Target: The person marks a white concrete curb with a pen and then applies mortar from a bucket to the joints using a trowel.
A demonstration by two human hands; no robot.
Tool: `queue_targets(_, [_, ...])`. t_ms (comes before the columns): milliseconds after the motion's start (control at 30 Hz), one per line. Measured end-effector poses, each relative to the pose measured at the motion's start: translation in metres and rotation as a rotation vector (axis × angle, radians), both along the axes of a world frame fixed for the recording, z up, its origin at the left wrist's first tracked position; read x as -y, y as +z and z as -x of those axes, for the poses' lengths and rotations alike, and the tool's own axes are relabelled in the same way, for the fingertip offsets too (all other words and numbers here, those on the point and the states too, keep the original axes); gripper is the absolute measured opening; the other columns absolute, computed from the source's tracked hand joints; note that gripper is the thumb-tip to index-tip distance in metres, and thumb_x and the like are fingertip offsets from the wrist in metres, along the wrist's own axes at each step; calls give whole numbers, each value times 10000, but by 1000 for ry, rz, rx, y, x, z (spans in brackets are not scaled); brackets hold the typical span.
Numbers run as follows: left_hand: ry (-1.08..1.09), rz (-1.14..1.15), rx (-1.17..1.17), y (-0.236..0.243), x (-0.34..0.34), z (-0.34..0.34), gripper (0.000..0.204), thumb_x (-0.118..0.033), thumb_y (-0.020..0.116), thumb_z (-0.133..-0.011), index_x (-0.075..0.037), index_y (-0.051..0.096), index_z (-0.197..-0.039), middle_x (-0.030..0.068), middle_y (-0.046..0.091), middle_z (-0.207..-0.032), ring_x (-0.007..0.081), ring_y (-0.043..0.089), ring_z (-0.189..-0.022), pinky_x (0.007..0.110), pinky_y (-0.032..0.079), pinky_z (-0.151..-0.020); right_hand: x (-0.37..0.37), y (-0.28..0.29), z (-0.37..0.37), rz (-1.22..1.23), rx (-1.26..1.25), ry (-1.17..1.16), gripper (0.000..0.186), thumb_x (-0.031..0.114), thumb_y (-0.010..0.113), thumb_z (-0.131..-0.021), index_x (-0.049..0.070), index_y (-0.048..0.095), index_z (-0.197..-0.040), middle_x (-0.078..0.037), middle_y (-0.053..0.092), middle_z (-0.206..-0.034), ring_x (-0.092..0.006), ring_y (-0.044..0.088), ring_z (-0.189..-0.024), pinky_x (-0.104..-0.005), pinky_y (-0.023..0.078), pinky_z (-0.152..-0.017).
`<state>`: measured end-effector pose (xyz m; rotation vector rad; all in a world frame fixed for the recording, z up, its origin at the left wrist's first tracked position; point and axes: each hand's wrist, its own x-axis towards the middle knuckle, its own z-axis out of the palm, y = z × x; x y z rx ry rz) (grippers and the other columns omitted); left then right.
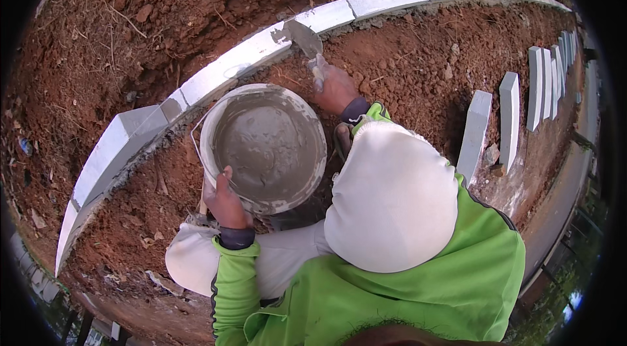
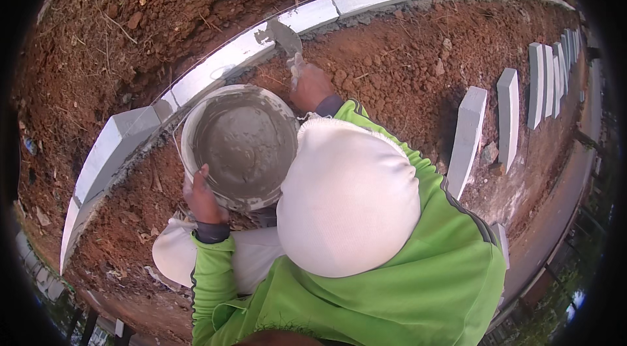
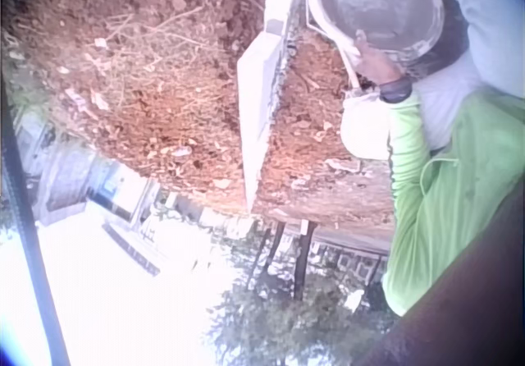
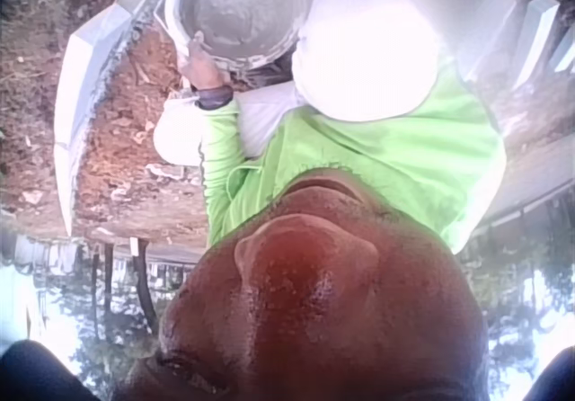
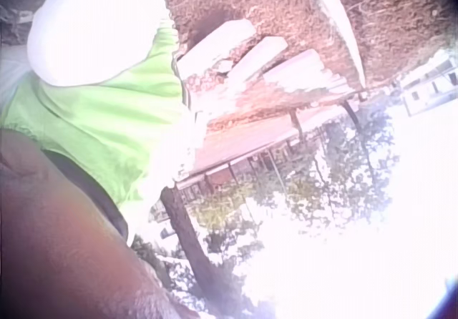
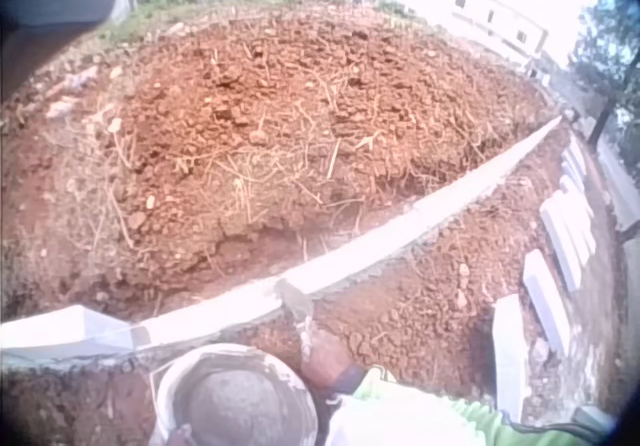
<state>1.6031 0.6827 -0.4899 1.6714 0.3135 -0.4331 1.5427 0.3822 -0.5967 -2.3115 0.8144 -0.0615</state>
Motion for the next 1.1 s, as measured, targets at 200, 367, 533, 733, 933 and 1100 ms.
queue_targets(200, [11, -10, -31, 4, 1, 1, 318, -104, 553, -963, 21, 604, -1252, 74, 664, -1091, 165, 618, -980, 317, 493, -891, 1, 2, 6, -11, 145, -81, 580, 160, 552, -883, -47, 467, -1418, -292, 652, -1107, -454, 630, -1021, -493, 506, -908])
queue_targets(367, [19, 3, -11, 2, 2, 1, 310, -108, 551, -967, 21, 611, -1243, 74, 664, -1090, 168, 619, -980, 317, 492, -890, 1, 9, 3, -31, 65, -58, 574, 142, 552, -877, -52, 473, -1412, -297, 647, -1134, -457, 631, -1017, -489, 504, -918])
queue_targets(533, [-8, -22, -6, 1, 0, 1, 323, -107, 551, -968, 31, 609, -1253, 77, 661, -1095, 169, 619, -970, 318, 494, -883, -2, 2, 3, -67, 2, -42, 586, 124, 551, -870, -64, 458, -1417, -300, 639, -1158, -451, 624, -1041, -484, 499, -933])
queue_targets(733, [-13, -36, -24, 10, 6, 0, 333, -105, 551, -965, 37, 605, -1261, 78, 658, -1096, 167, 616, -972, 316, 488, -888, -3, -1, 8, -33, 73, -18, 601, 113, 553, -866, -81, 436, -1422, -298, 632, -1175, -449, 615, -1061, -480, 491, -951])
queue_targets(933, [-14, -34, -38, 15, 12, -1, 336, -101, 553, -957, 40, 604, -1258, 71, 655, -1078, 165, 610, -964, 316, 483, -887, 1, -11, 14, 7, 116, -1, 628, 110, 543, -867, -65, 386, -1450, -256, 659, -1102, -448, 631, -1004, -508, 509, -899])
queue_targets(1100, [-36, -72, -27, 11, 6, 0, 339, -101, 538, -964, 41, 596, -1266, 74, 657, -1085, 164, 614, -973, 313, 483, -890, 4, -11, 11, 51, 168, -16, 617, 122, 552, -868, -64, 411, -1439, -269, 657, -1071, -446, 634, -993, -510, 507, -894])
